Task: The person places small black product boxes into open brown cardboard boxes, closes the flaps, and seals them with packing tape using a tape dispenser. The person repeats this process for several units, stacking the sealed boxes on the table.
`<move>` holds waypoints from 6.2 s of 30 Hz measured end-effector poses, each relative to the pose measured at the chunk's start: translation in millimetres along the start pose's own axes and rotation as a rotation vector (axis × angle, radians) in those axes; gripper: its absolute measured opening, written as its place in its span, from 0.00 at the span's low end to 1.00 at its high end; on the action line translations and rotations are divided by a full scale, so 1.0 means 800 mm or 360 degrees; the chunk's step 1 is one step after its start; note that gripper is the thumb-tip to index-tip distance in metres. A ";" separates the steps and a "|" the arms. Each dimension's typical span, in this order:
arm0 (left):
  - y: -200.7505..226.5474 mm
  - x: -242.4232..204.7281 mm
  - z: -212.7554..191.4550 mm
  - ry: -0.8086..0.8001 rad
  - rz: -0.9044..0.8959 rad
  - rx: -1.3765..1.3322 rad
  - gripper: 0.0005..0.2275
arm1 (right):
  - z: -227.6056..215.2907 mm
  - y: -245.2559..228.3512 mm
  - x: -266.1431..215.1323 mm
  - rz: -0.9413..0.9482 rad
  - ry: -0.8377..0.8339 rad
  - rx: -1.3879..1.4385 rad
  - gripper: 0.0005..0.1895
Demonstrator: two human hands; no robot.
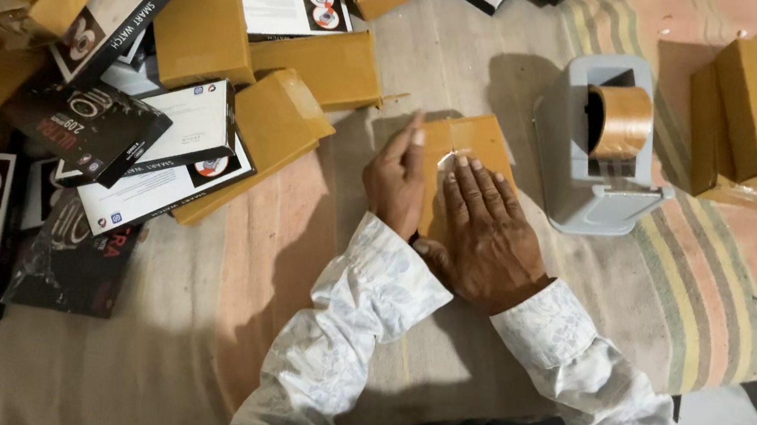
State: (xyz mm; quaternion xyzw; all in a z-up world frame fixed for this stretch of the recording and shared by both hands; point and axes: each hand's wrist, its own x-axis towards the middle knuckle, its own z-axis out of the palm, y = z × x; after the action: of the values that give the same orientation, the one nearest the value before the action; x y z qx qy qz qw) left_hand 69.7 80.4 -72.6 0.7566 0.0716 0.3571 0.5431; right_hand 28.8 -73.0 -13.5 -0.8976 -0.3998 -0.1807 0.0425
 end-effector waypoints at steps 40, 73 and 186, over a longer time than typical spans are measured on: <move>0.067 -0.133 -0.124 -0.0282 -0.0310 0.0705 0.16 | -0.030 -0.023 -0.079 0.0160 -0.0044 0.0097 0.39; 0.079 -0.073 -0.053 -0.0295 -0.0109 0.1453 0.14 | 0.021 -0.038 0.013 0.0448 -0.0170 0.0077 0.20; 0.091 -0.099 -0.087 -0.0381 0.0155 0.1243 0.22 | -0.008 -0.001 -0.058 0.0612 0.0185 0.0108 0.34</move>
State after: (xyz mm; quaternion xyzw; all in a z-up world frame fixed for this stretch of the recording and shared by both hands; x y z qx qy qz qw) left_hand -52.2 65.4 -34.8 0.9445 0.1021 0.2380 0.2022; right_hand -2.0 -106.5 -24.0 -0.9436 -0.2237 -0.2071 0.1295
